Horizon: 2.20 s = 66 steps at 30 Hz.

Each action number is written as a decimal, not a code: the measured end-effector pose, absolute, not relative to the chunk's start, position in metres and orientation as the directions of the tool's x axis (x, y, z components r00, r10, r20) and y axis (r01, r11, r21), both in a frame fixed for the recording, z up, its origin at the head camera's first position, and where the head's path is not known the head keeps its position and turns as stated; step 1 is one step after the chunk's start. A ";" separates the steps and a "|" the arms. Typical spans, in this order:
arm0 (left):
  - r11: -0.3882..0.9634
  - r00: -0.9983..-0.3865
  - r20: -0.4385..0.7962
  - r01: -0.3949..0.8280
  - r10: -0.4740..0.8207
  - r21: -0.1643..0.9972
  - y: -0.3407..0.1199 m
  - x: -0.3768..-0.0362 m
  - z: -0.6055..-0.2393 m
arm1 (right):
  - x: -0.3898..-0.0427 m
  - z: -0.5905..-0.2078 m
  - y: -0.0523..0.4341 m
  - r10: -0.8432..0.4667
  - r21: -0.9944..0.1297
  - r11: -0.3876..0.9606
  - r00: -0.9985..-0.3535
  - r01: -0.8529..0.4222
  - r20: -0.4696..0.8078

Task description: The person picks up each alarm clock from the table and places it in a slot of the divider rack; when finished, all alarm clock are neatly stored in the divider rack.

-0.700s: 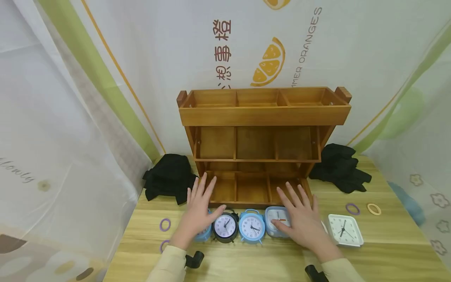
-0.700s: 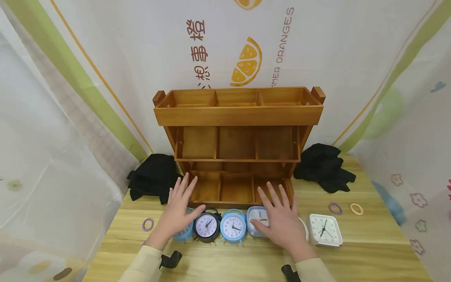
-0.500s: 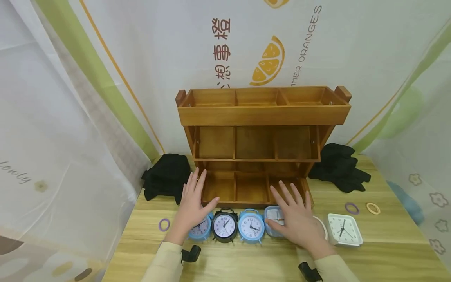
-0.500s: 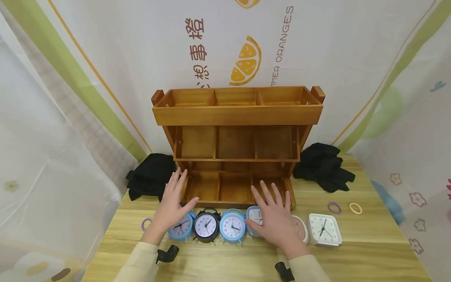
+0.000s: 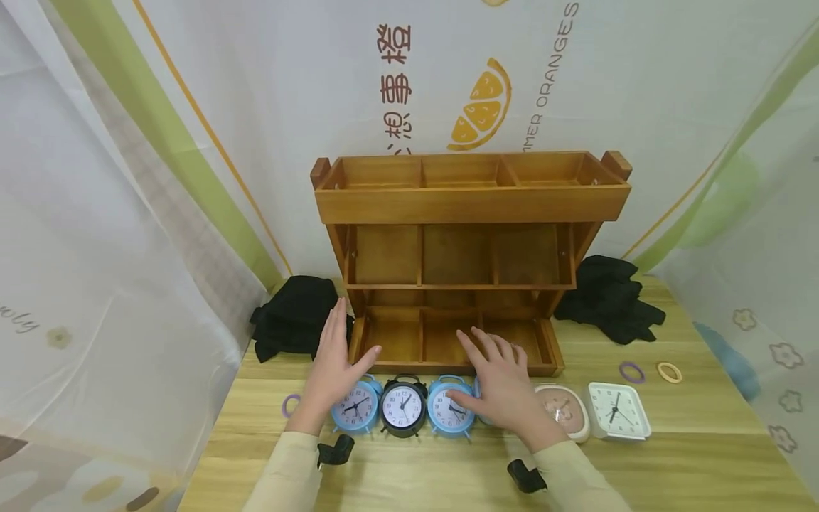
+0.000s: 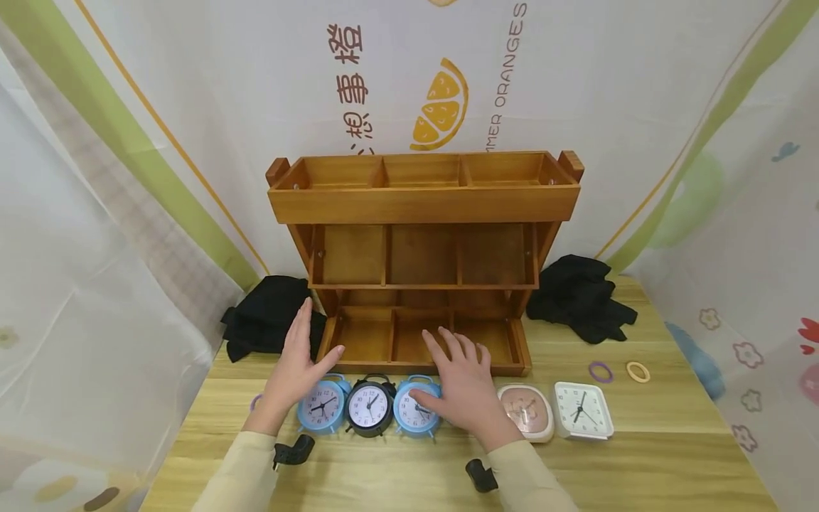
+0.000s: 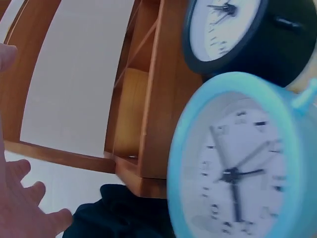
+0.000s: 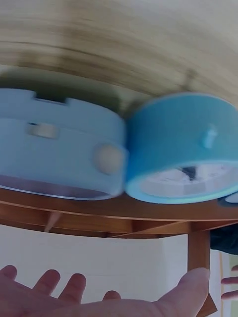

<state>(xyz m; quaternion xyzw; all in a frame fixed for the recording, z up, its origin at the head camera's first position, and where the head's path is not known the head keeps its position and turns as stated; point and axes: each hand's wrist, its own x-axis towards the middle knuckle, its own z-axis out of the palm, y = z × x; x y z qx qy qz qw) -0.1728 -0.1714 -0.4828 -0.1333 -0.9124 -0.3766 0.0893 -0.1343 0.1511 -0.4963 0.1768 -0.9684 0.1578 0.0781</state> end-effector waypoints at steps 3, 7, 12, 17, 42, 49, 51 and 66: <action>0.631 -0.958 0.231 0.287 0.171 0.721 -0.177 -0.182 -0.479 | -0.136 -0.499 0.140 -0.318 -0.329 0.867 -0.924 -0.374 0.211; 0.571 -0.967 0.201 0.254 0.155 0.781 -0.185 -0.197 -0.473 | -0.137 -0.500 0.124 -0.320 -0.381 0.846 -0.927 -0.373 0.196; 0.548 -0.972 0.179 0.233 0.151 0.804 -0.192 -0.215 -0.462 | -0.141 -0.498 0.103 -0.324 -0.447 0.815 -0.930 -0.367 0.174; 0.528 -0.971 0.179 0.237 0.160 0.815 -0.193 -0.232 -0.447 | -0.145 -0.498 0.082 -0.367 -0.486 0.777 -0.915 -0.400 0.167; 0.499 -0.959 0.229 0.281 0.165 0.820 -0.176 -0.263 -0.428 | -0.137 -0.511 0.013 -0.475 -0.444 0.776 -0.878 -0.449 0.057; 0.477 -0.972 0.196 0.233 0.127 0.847 -0.173 -0.263 -0.428 | -0.132 -0.520 -0.011 -0.495 -0.386 0.792 -0.868 -0.473 0.047; 0.459 -0.970 0.213 0.245 0.121 0.854 -0.171 -0.262 -0.430 | -0.131 -0.526 -0.014 -0.483 -0.379 0.804 -0.875 -0.458 0.032; 0.441 -0.976 0.215 0.209 0.037 0.873 -0.157 -0.263 -0.439 | -0.130 -0.545 -0.011 -0.411 -0.432 0.816 -0.911 -0.384 0.035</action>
